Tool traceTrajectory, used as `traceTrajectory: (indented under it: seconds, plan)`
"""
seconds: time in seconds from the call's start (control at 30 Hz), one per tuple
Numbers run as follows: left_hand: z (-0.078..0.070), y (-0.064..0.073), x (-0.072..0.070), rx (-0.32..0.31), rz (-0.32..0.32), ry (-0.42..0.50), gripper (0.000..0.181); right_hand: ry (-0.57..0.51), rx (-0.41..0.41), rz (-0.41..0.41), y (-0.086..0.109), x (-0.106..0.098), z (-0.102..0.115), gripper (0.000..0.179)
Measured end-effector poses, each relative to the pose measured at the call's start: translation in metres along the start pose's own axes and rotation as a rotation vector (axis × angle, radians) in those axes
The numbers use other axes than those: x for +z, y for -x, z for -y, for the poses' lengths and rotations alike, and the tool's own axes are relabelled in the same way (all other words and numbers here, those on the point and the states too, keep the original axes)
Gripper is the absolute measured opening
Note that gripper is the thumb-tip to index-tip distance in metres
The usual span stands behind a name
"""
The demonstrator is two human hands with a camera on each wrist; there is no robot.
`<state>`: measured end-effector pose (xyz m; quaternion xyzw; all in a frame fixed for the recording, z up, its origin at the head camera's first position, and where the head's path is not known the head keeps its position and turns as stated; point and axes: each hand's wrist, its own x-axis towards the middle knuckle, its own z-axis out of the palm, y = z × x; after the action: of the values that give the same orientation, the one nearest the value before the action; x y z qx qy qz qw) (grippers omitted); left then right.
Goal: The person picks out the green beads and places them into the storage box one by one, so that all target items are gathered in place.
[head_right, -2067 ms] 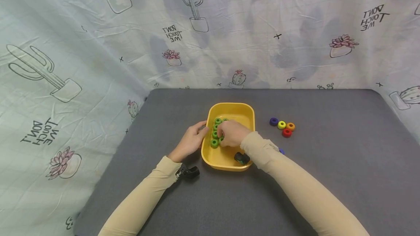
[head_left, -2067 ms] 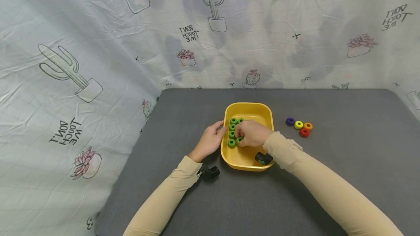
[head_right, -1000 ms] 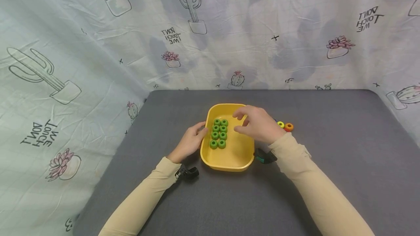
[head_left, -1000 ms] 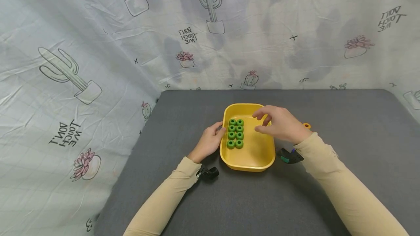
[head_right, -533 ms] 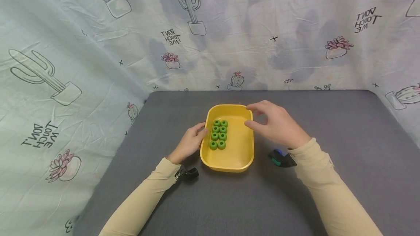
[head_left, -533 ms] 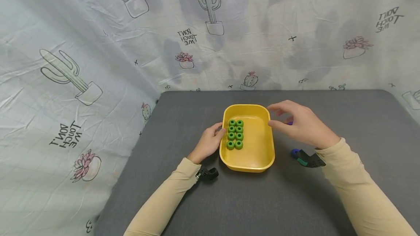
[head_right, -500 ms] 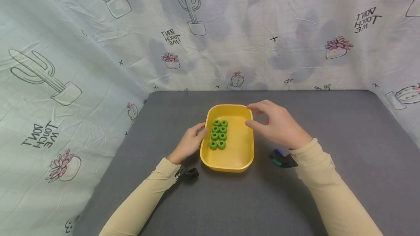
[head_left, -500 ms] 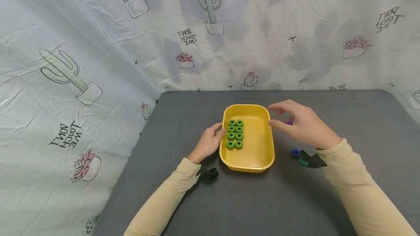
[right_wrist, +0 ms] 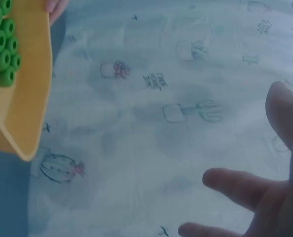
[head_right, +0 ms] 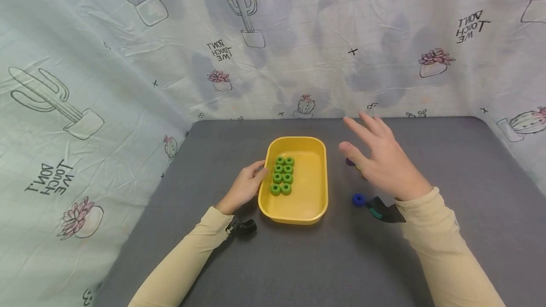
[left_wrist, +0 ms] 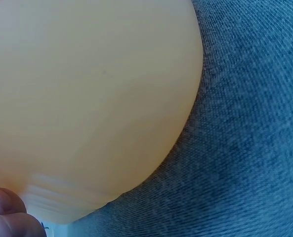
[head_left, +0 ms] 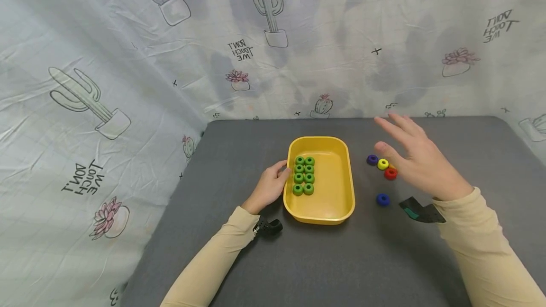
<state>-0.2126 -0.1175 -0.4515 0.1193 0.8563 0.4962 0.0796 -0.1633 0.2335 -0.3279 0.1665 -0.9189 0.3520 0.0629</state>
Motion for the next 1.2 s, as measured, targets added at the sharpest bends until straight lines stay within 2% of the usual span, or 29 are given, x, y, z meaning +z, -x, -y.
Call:
traceTrajectory:
  seconds: [0.13,0.37,0.7,0.97,1.17,1.2]
  plan:
    - [0.001,0.000,0.000,0.000,-0.006,-0.001,0.048,0.022,0.024,-0.023,0.004,-0.003,-0.003,0.068]
    - [0.003,0.000,-0.002,0.008,0.001,0.030,0.048,0.147,0.066,-0.020,0.006,-0.003,-0.002,0.078]
    - [0.002,0.001,0.000,0.025,0.007,0.019,0.049,0.240,0.121,-0.040,0.007,0.002,-0.003,0.083]
    - [0.003,0.000,0.001,0.046,0.011,0.018,0.051,0.263,0.136,-0.009,0.005,0.008,-0.006,0.085]
    - [0.004,0.000,0.000,0.002,0.000,0.027,0.050,0.264,0.139,-0.012,0.004,0.009,-0.008,0.085]
    - [0.004,0.001,0.000,-0.001,-0.017,-0.002,0.050,0.263,0.142,-0.010,0.004,0.009,-0.009,0.085]
